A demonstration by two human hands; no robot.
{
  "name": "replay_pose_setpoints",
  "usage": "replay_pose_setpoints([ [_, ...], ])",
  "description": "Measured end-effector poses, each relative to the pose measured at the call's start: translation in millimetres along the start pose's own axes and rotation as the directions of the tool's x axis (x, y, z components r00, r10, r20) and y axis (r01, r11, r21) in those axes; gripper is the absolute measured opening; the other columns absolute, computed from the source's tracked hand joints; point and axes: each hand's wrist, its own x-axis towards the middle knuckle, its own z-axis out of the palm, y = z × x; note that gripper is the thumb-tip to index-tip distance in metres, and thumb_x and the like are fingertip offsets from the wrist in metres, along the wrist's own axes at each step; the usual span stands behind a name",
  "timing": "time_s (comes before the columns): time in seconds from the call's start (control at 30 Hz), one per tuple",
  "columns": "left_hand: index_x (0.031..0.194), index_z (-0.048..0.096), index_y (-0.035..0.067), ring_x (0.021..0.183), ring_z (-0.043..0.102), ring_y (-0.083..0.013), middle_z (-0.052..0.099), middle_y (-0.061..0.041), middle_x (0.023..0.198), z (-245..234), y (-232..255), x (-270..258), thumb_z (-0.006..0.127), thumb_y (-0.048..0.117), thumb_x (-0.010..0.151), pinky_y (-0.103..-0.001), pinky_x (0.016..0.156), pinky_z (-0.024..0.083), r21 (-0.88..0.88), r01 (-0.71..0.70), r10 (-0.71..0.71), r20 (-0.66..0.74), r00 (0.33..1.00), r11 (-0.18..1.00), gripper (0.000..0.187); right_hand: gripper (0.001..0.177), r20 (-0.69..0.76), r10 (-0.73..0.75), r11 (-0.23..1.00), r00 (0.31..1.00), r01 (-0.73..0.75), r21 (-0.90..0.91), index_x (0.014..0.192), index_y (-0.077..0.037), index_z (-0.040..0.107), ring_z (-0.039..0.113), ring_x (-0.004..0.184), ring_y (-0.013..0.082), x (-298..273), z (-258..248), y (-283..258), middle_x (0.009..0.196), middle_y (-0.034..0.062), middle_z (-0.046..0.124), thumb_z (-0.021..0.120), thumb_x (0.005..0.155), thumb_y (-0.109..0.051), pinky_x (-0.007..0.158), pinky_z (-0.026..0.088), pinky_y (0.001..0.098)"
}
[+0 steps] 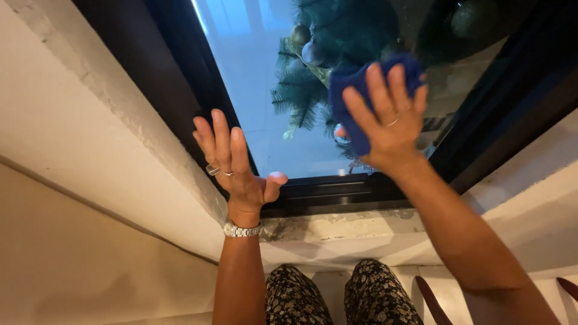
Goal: The person wipes a glass window pane with a blue cloth, moving the cloth in circular and back-and-forth motions across the surface. The person's hands and the cloth are visible throughout, with a Christmas tree reflected in the glass.
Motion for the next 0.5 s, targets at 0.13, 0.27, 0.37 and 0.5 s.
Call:
replay_pose_setpoints([
  [0.13, 0.16, 0.03, 0.011, 0.16, 0.019, -0.0444, 0.031, -0.023, 0.165, 0.6, 0.0, -1.7, 0.03, 0.064, 0.108, -0.064, 0.136, 0.014, 0.003, 0.001, -0.001, -0.005, 1.0, 1.0, 0.074, 0.054, -0.035, -0.005, 1.0, 0.999, 0.006, 0.019, 0.15, -0.018, 0.059, 0.031, 0.151, 0.0358, -15.6, 17.2, -25.3, 0.157, 0.0181, 0.047, 0.051, 0.113, -0.055, 0.118, 0.027, 0.0659],
  [0.27, 0.159, 0.03, 0.009, 0.159, 0.02, -0.0445, 0.032, -0.024, 0.164, 1.2, -0.1, 0.9, 0.029, 0.063, 0.109, -0.064, 0.136, 0.015, 0.014, -0.019, 0.019, -0.013, 1.0, 1.0, 0.074, 0.038, -0.062, -0.058, 0.998, 0.996, 0.06, 0.036, 0.142, -0.022, 0.067, 0.039, 0.147, 0.0295, -6.7, 17.4, -47.4, 0.151, 0.0123, 0.056, 0.059, 0.112, -0.045, 0.119, 0.029, 0.0534],
  [0.37, 0.159, 0.03, 0.01, 0.16, 0.018, -0.0446, 0.03, -0.024, 0.165, -0.4, 0.0, -1.0, 0.029, 0.064, 0.108, -0.064, 0.136, 0.014, 0.007, 0.001, -0.001, 0.009, 1.0, 1.0, 0.075, 0.031, -0.086, -0.043, 0.99, 0.995, 0.055, 0.133, 0.14, -0.021, 0.069, 0.049, 0.142, 0.0263, 0.3, 13.1, -56.4, 0.147, 0.0093, 0.061, 0.061, 0.111, -0.03, 0.12, 0.029, 0.0501],
  [0.5, 0.158, 0.031, 0.008, 0.159, 0.019, -0.0464, 0.032, -0.026, 0.163, -1.9, 0.7, -0.5, 0.028, 0.064, 0.108, -0.063, 0.136, 0.014, 0.006, 0.009, -0.009, 0.009, 1.0, 1.0, 0.076, 0.076, 0.417, -0.113, 0.961, 0.902, -0.007, 0.276, 0.164, -0.035, 0.021, 0.043, 0.154, 0.0292, -11.0, 25.8, -70.7, 0.17, 0.0004, 0.034, 0.058, 0.104, -0.006, 0.122, 0.031, 0.0641],
])
